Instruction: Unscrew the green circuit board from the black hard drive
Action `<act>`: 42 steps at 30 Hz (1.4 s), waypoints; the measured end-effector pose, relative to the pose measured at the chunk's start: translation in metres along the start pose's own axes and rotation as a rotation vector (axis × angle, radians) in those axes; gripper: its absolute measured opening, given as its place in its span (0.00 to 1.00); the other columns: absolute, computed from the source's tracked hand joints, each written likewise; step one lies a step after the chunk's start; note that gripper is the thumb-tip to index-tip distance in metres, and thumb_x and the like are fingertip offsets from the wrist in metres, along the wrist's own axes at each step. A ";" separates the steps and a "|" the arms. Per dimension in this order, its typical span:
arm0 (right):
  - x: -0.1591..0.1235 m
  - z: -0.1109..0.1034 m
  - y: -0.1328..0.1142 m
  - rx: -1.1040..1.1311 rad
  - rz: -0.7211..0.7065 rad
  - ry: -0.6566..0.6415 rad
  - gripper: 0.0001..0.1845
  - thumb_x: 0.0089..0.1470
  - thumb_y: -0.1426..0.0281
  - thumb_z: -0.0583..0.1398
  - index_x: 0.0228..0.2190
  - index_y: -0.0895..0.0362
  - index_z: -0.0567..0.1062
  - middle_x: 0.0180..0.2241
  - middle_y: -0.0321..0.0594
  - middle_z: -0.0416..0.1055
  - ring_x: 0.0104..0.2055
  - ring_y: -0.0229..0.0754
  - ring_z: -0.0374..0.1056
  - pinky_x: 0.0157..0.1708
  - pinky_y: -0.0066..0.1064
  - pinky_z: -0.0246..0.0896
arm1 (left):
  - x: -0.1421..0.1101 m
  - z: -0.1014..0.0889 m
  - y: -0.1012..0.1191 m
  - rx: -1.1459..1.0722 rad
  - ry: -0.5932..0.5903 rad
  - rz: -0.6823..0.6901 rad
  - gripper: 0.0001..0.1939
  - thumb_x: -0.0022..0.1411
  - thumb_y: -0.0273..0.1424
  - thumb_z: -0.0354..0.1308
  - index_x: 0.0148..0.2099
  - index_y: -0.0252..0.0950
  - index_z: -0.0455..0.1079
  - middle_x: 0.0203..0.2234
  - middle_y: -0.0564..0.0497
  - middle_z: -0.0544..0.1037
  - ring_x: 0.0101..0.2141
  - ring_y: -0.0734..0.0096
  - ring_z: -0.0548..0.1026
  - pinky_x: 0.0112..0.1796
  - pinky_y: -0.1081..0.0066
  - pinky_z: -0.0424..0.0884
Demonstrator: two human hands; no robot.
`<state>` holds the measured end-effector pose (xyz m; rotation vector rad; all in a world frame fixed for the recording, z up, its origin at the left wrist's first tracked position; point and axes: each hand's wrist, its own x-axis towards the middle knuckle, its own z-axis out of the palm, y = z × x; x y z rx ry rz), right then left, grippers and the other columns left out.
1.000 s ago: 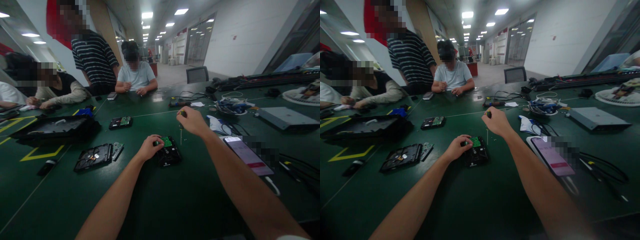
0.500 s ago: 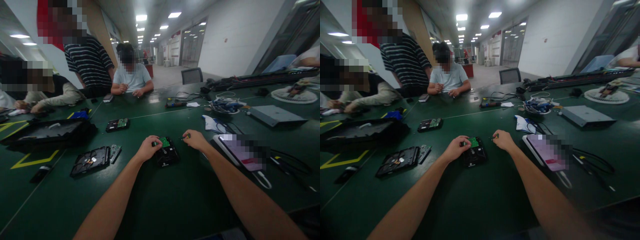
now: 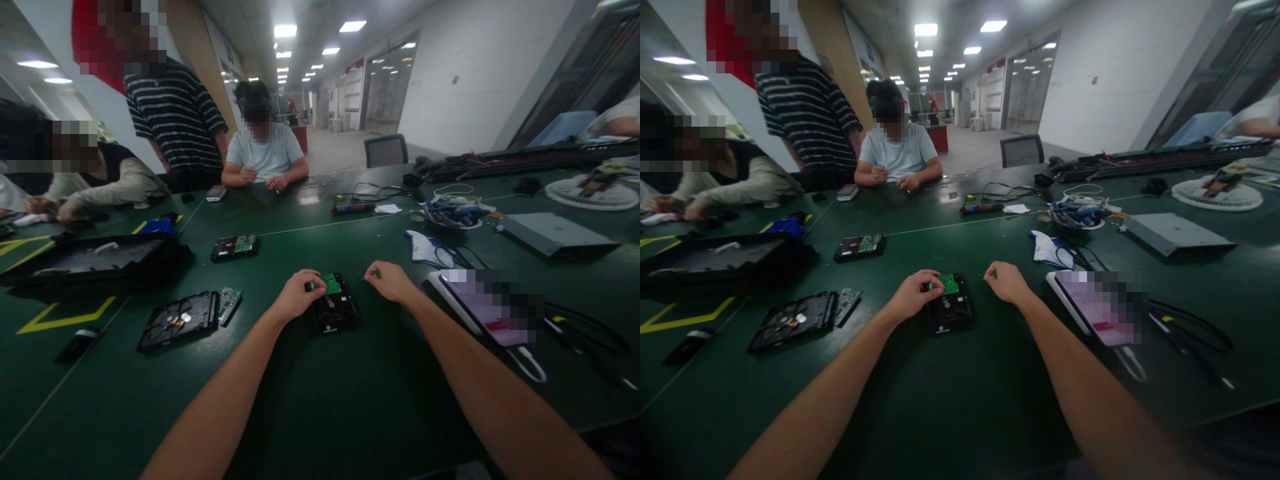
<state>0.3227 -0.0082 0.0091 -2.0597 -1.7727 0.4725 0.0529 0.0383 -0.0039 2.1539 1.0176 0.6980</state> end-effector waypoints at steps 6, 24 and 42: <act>-0.002 -0.007 -0.001 0.087 0.086 -0.021 0.07 0.63 0.69 0.60 0.39 0.58 0.78 0.25 0.36 0.77 0.28 0.38 0.74 0.34 0.28 0.62 | 0.000 -0.002 -0.001 -0.006 -0.011 -0.015 0.03 0.63 0.28 0.64 0.39 0.38 0.80 0.54 0.43 0.77 0.55 0.54 0.75 0.58 0.51 0.67; -0.007 0.002 -0.009 0.753 0.125 -0.210 0.12 0.57 0.64 0.66 0.37 0.60 0.76 0.20 0.30 0.67 0.17 0.29 0.56 0.17 0.23 0.47 | -0.003 -0.003 0.007 -0.015 -0.015 -0.012 0.05 0.61 0.25 0.66 0.38 0.38 0.81 0.53 0.44 0.78 0.54 0.55 0.76 0.58 0.53 0.68; -0.015 0.013 -0.026 0.685 0.004 -0.229 0.12 0.53 0.64 0.66 0.38 0.58 0.80 0.18 0.30 0.68 0.15 0.30 0.55 0.17 0.26 0.45 | -0.012 0.004 0.014 -0.074 -0.160 0.115 0.03 0.61 0.26 0.67 0.38 0.38 0.81 0.52 0.43 0.77 0.55 0.55 0.74 0.59 0.52 0.64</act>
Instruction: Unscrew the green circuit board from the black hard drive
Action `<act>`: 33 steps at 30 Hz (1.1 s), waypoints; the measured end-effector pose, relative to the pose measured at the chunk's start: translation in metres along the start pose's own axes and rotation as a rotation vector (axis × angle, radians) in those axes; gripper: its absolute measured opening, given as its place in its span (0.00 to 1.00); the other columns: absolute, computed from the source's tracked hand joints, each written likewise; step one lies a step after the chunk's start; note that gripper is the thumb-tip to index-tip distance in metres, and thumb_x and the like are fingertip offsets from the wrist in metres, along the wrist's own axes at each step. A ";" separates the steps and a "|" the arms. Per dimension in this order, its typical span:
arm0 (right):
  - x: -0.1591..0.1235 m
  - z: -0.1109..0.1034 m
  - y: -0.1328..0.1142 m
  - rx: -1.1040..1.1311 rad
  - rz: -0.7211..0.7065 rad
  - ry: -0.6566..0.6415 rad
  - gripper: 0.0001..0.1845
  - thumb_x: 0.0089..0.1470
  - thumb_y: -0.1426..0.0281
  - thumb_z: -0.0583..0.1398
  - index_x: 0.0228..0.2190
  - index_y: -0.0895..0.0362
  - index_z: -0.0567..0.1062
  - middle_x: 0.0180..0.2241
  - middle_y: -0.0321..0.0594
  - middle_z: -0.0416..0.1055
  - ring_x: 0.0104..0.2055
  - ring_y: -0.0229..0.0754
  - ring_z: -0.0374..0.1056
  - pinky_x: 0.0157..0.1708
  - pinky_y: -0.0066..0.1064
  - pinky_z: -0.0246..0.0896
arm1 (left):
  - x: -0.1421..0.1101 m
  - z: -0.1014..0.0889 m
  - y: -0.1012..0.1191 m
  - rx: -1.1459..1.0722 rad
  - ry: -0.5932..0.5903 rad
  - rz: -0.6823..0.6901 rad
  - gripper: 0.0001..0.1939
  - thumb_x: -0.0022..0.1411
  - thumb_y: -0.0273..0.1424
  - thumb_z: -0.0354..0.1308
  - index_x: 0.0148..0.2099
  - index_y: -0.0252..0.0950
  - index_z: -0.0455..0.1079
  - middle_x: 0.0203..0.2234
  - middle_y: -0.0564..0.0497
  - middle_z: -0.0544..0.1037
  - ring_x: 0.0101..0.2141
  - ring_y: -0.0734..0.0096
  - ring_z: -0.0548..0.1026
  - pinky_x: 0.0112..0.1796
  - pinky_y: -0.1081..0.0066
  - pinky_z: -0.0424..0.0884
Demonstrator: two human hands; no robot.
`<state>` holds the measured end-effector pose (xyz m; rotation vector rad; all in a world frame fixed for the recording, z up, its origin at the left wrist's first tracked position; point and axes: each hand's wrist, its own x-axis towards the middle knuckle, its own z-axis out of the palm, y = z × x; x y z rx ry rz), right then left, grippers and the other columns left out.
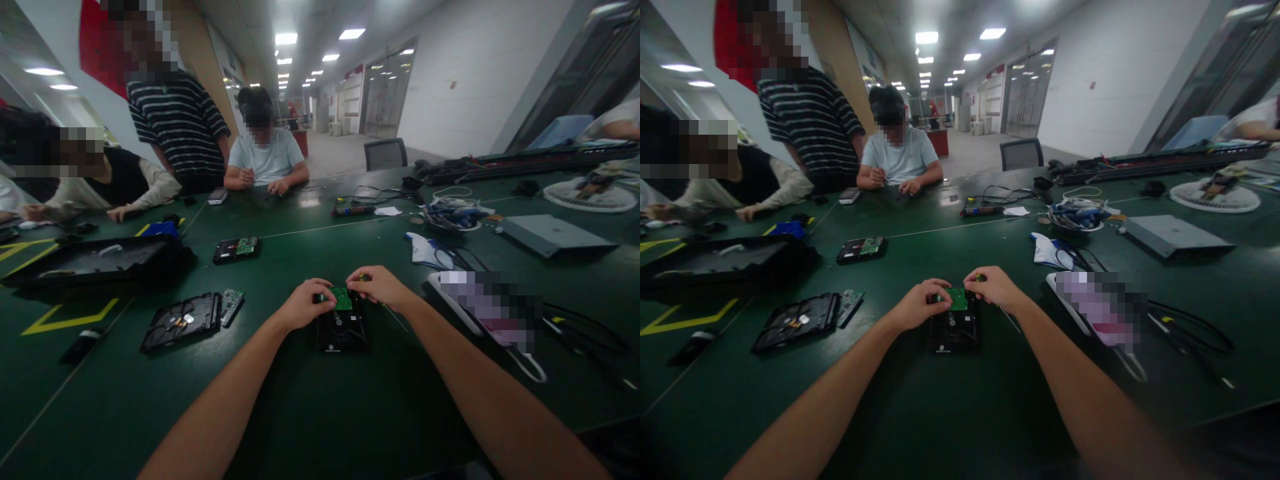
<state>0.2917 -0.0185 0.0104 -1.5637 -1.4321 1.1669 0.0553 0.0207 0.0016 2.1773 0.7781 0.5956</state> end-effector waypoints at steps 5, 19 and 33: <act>0.000 0.006 -0.003 -0.287 -0.231 0.113 0.06 0.55 0.67 0.65 0.32 0.55 0.82 0.33 0.38 0.79 0.34 0.40 0.71 0.36 0.31 0.61 | 0.001 -0.001 -0.001 -0.015 -0.006 -0.004 0.03 0.61 0.26 0.67 0.38 0.38 0.81 0.52 0.43 0.77 0.54 0.56 0.74 0.59 0.53 0.64; 0.000 0.018 -0.006 -0.449 -0.255 0.145 0.03 0.55 0.71 0.67 0.32 0.55 0.83 0.39 0.41 0.80 0.43 0.44 0.73 0.46 0.34 0.62 | -0.001 -0.001 0.000 -0.052 0.005 -0.002 0.03 0.61 0.26 0.67 0.38 0.38 0.81 0.52 0.43 0.77 0.55 0.56 0.74 0.59 0.54 0.64; -0.005 0.019 -0.013 -0.541 -0.321 0.151 0.06 0.58 0.73 0.63 0.32 0.53 0.82 0.37 0.38 0.81 0.43 0.43 0.74 0.47 0.34 0.63 | -0.002 0.003 -0.007 -0.018 0.016 0.007 0.03 0.61 0.27 0.67 0.38 0.39 0.81 0.52 0.44 0.77 0.57 0.56 0.73 0.60 0.55 0.64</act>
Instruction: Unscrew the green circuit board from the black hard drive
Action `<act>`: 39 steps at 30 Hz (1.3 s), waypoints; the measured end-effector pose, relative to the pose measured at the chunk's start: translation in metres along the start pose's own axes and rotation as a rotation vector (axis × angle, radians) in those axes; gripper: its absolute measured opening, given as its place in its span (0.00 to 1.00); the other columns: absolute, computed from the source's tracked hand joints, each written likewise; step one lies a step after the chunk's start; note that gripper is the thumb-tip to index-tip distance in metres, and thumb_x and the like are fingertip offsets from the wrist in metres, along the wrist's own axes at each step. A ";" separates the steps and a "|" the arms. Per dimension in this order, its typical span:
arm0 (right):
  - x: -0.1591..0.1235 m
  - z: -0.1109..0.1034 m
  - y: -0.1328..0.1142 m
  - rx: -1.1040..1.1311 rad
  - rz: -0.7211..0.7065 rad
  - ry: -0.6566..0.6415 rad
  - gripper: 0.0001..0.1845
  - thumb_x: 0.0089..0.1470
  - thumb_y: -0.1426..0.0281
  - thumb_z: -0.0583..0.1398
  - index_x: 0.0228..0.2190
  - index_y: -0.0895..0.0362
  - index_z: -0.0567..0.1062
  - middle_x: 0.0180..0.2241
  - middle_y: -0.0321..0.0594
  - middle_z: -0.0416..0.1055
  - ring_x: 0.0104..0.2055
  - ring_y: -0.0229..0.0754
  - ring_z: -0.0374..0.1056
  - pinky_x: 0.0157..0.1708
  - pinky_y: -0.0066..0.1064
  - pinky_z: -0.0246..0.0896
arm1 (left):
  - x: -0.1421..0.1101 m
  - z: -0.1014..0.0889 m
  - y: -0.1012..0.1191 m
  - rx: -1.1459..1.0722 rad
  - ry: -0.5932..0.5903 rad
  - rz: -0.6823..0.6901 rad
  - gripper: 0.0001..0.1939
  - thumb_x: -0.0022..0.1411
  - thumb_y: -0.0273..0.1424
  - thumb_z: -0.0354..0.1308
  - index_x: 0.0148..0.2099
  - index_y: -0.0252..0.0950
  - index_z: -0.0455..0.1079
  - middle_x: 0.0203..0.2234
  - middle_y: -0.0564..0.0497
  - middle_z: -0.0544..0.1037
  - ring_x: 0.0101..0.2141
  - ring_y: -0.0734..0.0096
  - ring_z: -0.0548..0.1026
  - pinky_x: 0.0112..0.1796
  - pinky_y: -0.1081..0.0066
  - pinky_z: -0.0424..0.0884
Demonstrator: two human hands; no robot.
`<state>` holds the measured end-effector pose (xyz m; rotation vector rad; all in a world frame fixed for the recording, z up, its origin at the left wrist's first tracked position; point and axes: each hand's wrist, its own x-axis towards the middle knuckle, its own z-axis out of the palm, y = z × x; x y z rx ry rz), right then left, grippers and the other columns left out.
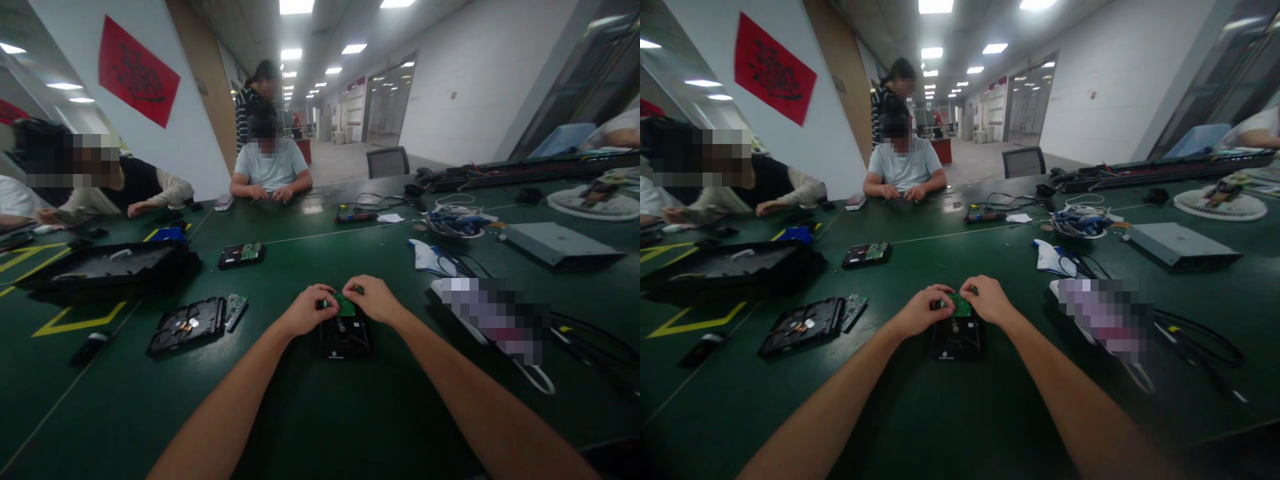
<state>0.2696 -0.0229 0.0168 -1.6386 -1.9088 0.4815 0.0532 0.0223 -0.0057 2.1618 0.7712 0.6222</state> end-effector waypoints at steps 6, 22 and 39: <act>0.003 0.005 -0.001 -0.045 0.059 0.004 0.04 0.57 0.72 0.65 0.32 0.54 0.83 0.38 0.41 0.81 0.44 0.44 0.74 0.47 0.34 0.63 | 0.001 -0.002 0.003 0.016 -0.017 -0.016 0.03 0.61 0.29 0.66 0.39 0.39 0.81 0.54 0.43 0.76 0.56 0.54 0.73 0.59 0.53 0.64; 0.000 0.003 0.003 0.074 0.106 0.010 0.03 0.53 0.70 0.67 0.31 0.53 0.84 0.36 0.39 0.81 0.41 0.43 0.74 0.42 0.33 0.63 | 0.001 -0.003 0.005 0.018 -0.028 -0.015 0.03 0.62 0.29 0.67 0.39 0.39 0.81 0.54 0.43 0.76 0.57 0.54 0.72 0.60 0.52 0.64; -0.002 0.006 0.005 0.001 0.096 0.042 0.04 0.55 0.70 0.65 0.32 0.54 0.83 0.38 0.41 0.78 0.43 0.44 0.72 0.45 0.34 0.62 | 0.002 -0.003 0.003 0.012 -0.027 0.019 0.03 0.62 0.28 0.67 0.39 0.38 0.81 0.53 0.43 0.77 0.56 0.56 0.73 0.60 0.54 0.64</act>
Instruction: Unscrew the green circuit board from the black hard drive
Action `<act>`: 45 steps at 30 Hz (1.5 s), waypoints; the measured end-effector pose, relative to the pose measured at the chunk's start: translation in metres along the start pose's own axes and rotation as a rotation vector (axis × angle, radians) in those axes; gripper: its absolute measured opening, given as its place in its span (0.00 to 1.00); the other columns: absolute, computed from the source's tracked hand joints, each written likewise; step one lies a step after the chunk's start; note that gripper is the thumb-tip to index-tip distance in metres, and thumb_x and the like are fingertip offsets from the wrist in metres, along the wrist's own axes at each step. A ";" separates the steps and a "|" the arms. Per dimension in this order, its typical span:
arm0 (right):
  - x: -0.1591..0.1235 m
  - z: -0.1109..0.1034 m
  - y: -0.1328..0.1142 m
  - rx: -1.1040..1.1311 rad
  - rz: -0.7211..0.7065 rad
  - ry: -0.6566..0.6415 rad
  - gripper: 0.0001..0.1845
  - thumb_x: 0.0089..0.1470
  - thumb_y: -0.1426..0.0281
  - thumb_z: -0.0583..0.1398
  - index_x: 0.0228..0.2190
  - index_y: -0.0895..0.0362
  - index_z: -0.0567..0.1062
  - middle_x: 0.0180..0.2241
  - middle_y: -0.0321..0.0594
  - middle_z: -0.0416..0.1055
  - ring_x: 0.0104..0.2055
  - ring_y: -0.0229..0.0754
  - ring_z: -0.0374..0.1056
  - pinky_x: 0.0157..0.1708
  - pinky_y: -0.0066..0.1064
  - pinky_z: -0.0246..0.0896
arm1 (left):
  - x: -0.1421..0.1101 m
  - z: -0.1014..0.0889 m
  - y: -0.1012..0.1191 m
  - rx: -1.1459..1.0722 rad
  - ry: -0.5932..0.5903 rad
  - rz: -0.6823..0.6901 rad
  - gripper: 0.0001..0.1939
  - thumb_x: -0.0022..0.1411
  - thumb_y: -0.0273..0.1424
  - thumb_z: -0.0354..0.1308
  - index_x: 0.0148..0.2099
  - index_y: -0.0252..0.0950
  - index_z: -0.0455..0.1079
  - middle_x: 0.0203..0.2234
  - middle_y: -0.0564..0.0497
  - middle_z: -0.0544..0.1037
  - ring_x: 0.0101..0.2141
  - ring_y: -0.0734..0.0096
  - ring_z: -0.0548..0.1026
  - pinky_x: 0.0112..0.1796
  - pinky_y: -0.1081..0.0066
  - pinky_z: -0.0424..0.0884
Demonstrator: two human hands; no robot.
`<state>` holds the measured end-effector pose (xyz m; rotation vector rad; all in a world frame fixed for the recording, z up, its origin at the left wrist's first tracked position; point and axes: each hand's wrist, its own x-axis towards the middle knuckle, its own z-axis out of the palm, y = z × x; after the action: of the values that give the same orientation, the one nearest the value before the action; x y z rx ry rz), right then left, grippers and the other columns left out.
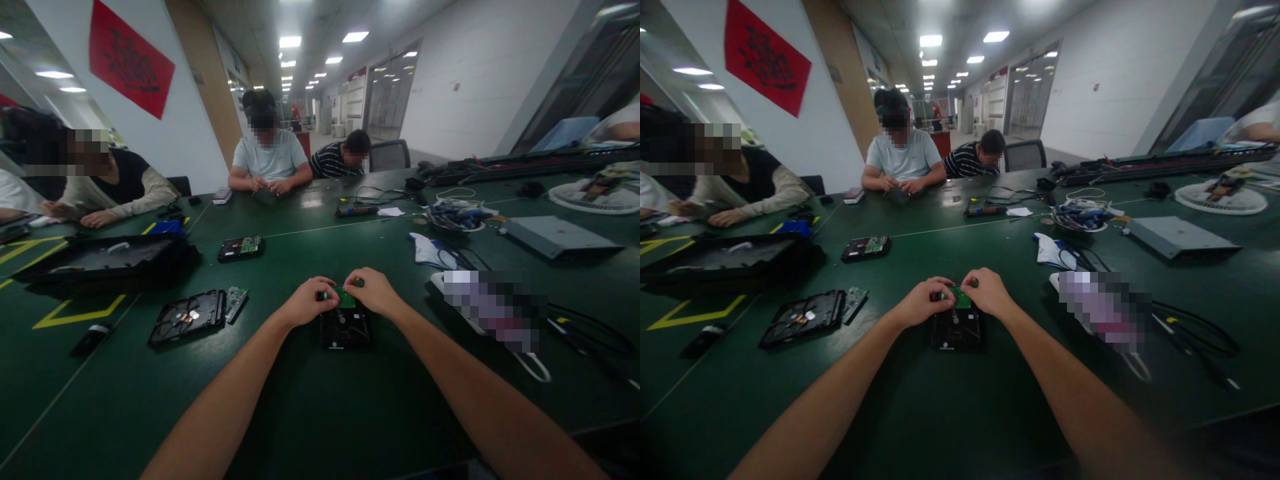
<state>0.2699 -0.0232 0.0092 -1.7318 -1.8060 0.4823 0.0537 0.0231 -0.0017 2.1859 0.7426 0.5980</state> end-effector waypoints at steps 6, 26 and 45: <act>0.002 -0.005 0.005 0.007 -0.005 -0.020 0.05 0.56 0.69 0.64 0.32 0.54 0.82 0.37 0.41 0.78 0.41 0.43 0.71 0.45 0.34 0.63 | 0.001 0.001 -0.002 -0.002 0.003 0.001 0.03 0.62 0.29 0.67 0.39 0.39 0.81 0.53 0.43 0.76 0.56 0.56 0.73 0.60 0.53 0.63; 0.003 0.001 0.005 0.046 0.017 -0.074 0.03 0.56 0.70 0.65 0.32 0.54 0.81 0.37 0.40 0.79 0.42 0.44 0.72 0.43 0.34 0.62 | 0.000 0.001 0.001 -0.001 0.003 -0.004 0.03 0.62 0.28 0.66 0.39 0.38 0.81 0.52 0.43 0.77 0.56 0.56 0.74 0.61 0.52 0.63; 0.000 -0.001 -0.002 0.024 0.032 -0.047 0.02 0.54 0.70 0.67 0.31 0.55 0.82 0.36 0.41 0.78 0.43 0.44 0.71 0.44 0.34 0.61 | 0.000 0.001 0.001 0.004 0.002 -0.010 0.03 0.62 0.28 0.66 0.39 0.38 0.81 0.53 0.43 0.76 0.56 0.56 0.73 0.61 0.52 0.63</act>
<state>0.2693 -0.0235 0.0114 -1.7493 -1.7996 0.5600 0.0549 0.0224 -0.0016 2.1844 0.7568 0.5943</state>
